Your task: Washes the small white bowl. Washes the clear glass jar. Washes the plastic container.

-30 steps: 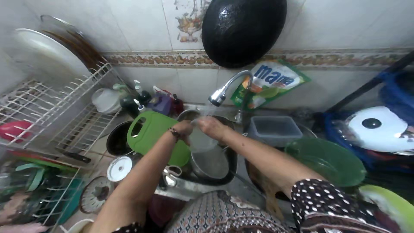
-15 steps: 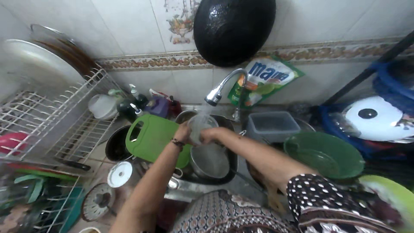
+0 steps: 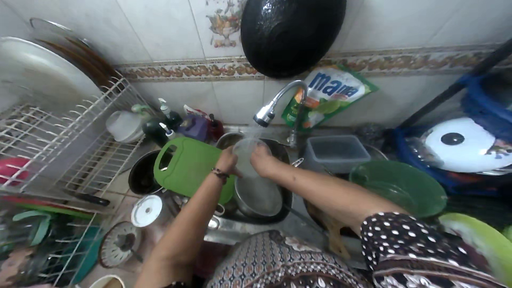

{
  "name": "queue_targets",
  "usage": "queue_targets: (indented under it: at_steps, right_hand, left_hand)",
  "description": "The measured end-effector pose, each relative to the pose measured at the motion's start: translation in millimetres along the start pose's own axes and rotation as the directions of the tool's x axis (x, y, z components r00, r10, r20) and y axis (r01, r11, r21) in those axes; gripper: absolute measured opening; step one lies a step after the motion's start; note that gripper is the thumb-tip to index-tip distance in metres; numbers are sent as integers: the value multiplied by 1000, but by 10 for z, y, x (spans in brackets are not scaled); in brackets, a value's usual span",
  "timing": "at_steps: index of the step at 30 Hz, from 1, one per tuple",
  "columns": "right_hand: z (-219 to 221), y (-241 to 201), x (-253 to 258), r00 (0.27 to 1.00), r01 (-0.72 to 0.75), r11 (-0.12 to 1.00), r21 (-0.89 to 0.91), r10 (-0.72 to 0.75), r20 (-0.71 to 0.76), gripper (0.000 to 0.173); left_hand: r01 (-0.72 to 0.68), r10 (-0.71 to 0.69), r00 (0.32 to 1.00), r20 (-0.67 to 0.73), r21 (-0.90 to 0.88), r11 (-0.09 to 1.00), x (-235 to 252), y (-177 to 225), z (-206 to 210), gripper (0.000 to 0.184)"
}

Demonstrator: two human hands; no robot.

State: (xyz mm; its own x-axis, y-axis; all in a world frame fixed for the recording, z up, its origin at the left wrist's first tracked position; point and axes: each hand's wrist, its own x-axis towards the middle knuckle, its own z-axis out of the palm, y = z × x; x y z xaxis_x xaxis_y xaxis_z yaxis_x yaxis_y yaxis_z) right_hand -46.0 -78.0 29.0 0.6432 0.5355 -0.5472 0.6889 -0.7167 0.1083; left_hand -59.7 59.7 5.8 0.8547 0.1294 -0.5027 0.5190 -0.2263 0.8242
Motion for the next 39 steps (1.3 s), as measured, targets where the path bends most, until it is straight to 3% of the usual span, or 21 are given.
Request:
queue_targets:
  at_steps: [3,5,7,10,13,17,19,22,23,25,27,29,31,34,36,39]
  right_hand:
    - [0,-36,1,999,-48,999,-22,48,2,33]
    - [-78,-33,-19,997,-66,983,174,57,55,28]
    - [-121,46,93,992,-23,939,343,-22,126,29]
    - [-108,160,270,972,91,922,376,-164,168,32]
    - [-56,159,227,994,-56,914,403,11,113,26]
    - [-101,162,386,990,-96,704,704,138,-2,46]
    - [-160,113,411,1000,-7,634,773,25,-12,43]
    - [7,188,564,970,181,788,588,-240,24,34]
    - [3,207,516,964,165,856,490,-244,102,33]
    - [-32,232,367,983,26,939,344,-87,164,28]
    - [4,244,284,996,-92,908,409,86,34,34]
    - [54,249,408,988,-29,845,534,107,-116,44]
    - [0,215,534,995,85,809,582,-38,-92,44]
    - [-25,227,504,966,140,823,550,-235,107,36]
    - [-48,252,375,968,28,922,387,-122,220,30]
    - [76,235,304,996,-94,938,334,88,33,35]
  left_hand:
    - [-20,20,1000,8,1,1000,-14,34,-8,51]
    - [-22,22,1000,-10,-16,1000,2,26,7,50]
    - [-22,21,1000,-15,-67,998,39,-16,15,45]
    - [-28,28,1000,-5,-210,977,29,-79,47,41]
    - [-10,11,1000,1,-306,952,-14,-112,123,41]
    - [-49,51,999,-2,-331,942,26,-171,190,42]
    - [-90,95,995,1,-309,947,64,-232,194,44]
    - [-121,120,993,-19,-246,962,68,-247,166,50]
    - [-121,119,993,-20,-245,962,82,-269,156,51]
    - [-104,101,995,-27,-301,948,72,-247,173,49]
    - [-87,79,996,-37,-369,926,71,-200,217,46]
    - [-85,71,996,-52,-382,920,79,-153,253,44]
    - [-75,57,997,-59,-376,924,82,-147,280,44]
    - [-116,99,993,-68,-335,935,113,-229,251,47]
    - [-108,101,994,-38,-317,942,89,-279,220,48]
    - [-60,48,998,-43,-319,946,26,-222,261,47]
